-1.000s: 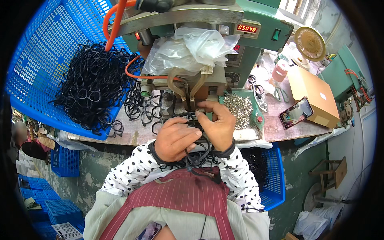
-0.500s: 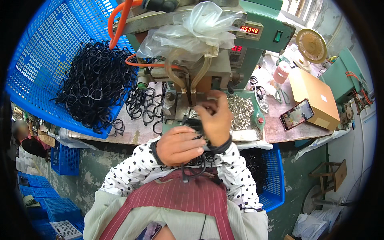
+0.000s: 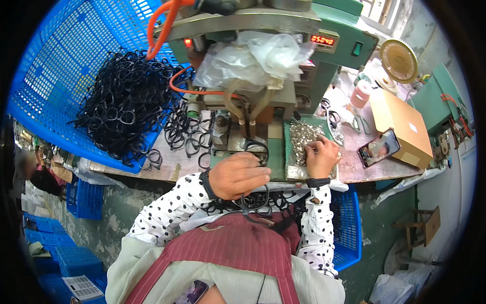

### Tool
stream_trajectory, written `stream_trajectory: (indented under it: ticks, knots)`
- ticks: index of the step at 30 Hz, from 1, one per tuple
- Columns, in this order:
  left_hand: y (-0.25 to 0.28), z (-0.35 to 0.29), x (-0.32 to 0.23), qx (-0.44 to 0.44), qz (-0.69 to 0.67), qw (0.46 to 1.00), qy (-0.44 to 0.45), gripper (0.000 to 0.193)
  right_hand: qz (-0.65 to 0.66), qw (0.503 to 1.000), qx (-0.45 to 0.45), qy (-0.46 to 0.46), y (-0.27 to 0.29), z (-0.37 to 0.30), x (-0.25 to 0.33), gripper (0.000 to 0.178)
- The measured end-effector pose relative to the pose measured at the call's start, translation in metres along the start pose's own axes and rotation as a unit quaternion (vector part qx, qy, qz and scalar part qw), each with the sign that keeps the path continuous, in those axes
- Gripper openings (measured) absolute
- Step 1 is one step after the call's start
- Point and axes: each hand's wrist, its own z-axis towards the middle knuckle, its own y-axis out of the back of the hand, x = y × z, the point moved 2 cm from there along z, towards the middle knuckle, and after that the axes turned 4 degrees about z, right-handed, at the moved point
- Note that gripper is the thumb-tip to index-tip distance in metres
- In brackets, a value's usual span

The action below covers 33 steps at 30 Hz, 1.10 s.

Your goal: The person repeatedly picks up black eyeglass frames from a blue basket, places them into a press machine, and adds small metal components from a tray. The person operates the press to attach the components, then removes the assembled frames and places them on the table. This cycle continues throughout the clip.

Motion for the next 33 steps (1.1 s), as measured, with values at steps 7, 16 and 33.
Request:
stream_trajectory:
  ticks: [7, 16, 33]
  knots:
    - [-0.001, -0.004, -0.012, 0.003, 0.092, 0.995, 0.047, 0.039, -0.027, 0.999, 0.03, -0.001, 0.003, -0.001, 0.01, 0.018]
    - [0.066, -0.139, 0.092, -0.132, 0.37, 0.799, 0.455, 0.014, 0.133, 0.987, -0.089, -0.021, 0.003, 0.001, -0.002, 0.007]
    - [0.074, -0.112, 0.068, -0.223, 0.157, 0.764, 0.585, 0.013, 0.092, 0.991, -0.097, 0.023, 0.014, 0.009, 0.032, 0.011]
